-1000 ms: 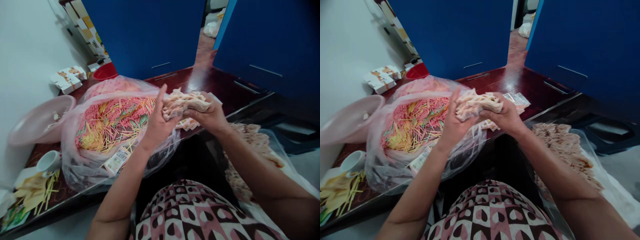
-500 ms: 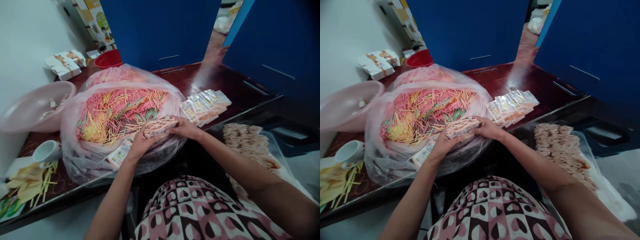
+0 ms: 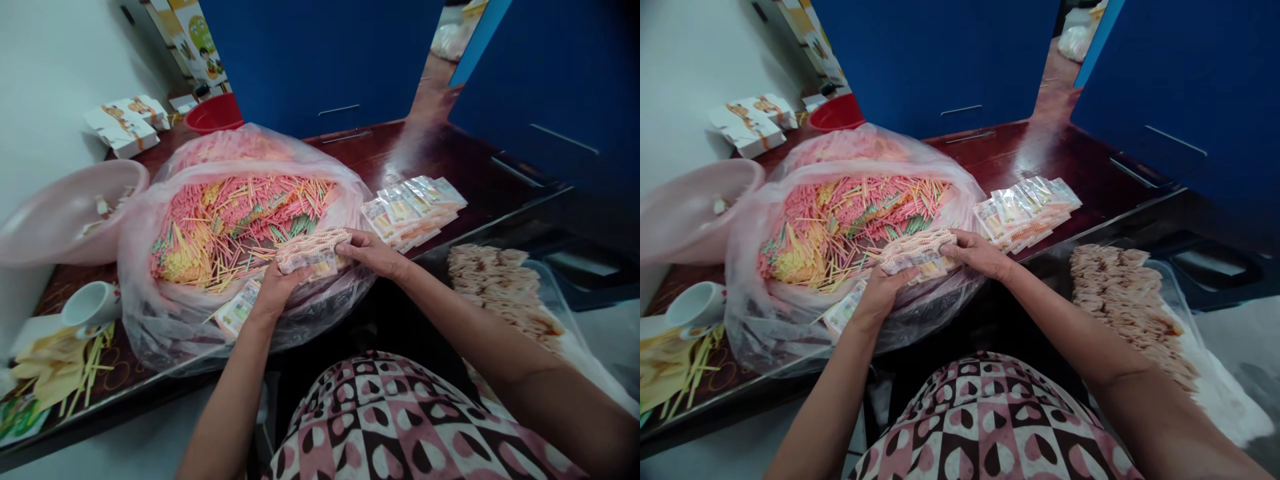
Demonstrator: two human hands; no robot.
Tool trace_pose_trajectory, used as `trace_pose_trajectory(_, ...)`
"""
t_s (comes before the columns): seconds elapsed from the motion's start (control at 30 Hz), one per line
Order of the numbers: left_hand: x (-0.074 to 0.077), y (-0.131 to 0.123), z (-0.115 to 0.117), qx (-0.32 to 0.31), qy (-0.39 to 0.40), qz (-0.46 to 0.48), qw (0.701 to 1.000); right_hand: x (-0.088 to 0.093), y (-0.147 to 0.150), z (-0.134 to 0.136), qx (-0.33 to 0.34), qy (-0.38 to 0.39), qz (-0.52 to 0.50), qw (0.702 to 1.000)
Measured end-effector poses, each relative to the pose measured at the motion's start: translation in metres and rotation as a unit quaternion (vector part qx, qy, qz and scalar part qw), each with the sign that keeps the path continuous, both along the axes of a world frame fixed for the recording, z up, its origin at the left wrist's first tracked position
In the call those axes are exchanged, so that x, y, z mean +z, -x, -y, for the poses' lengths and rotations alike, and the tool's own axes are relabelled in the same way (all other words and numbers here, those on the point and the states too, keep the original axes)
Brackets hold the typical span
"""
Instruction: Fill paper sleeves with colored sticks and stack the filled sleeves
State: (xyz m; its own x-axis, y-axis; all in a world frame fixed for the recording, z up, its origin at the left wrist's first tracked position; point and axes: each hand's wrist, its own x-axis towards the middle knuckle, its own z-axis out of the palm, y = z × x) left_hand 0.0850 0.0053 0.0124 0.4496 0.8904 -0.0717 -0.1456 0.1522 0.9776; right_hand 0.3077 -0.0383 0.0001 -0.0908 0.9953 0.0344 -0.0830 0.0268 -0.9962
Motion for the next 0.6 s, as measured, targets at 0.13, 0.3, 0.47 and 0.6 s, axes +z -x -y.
trace_pose_trajectory(0.13, -0.001, -0.001, -0.001, 0.006, -0.018, 0.012, 1.0, 0.0, 0.003, -0.003, -0.047, -0.029, 0.074, 0.996)
trace_pose_trajectory(0.3, -0.005, -0.001, -0.001, 0.033, -0.021, -0.006, 0.999, -0.006, 0.005, -0.002, -0.026, -0.032, 0.062, 0.997)
trace_pose_trajectory(0.47, -0.008, 0.0, -0.004, 0.081, 0.0, 0.034, 0.996, -0.014, 0.005, -0.004, -0.058, 0.011, -0.035, 0.998)
trace_pose_trajectory(0.6, -0.009, 0.004, -0.006, 0.145, 0.02, 0.069, 0.987, -0.014, 0.009, -0.004, -0.144, 0.021, -0.096, 0.985)
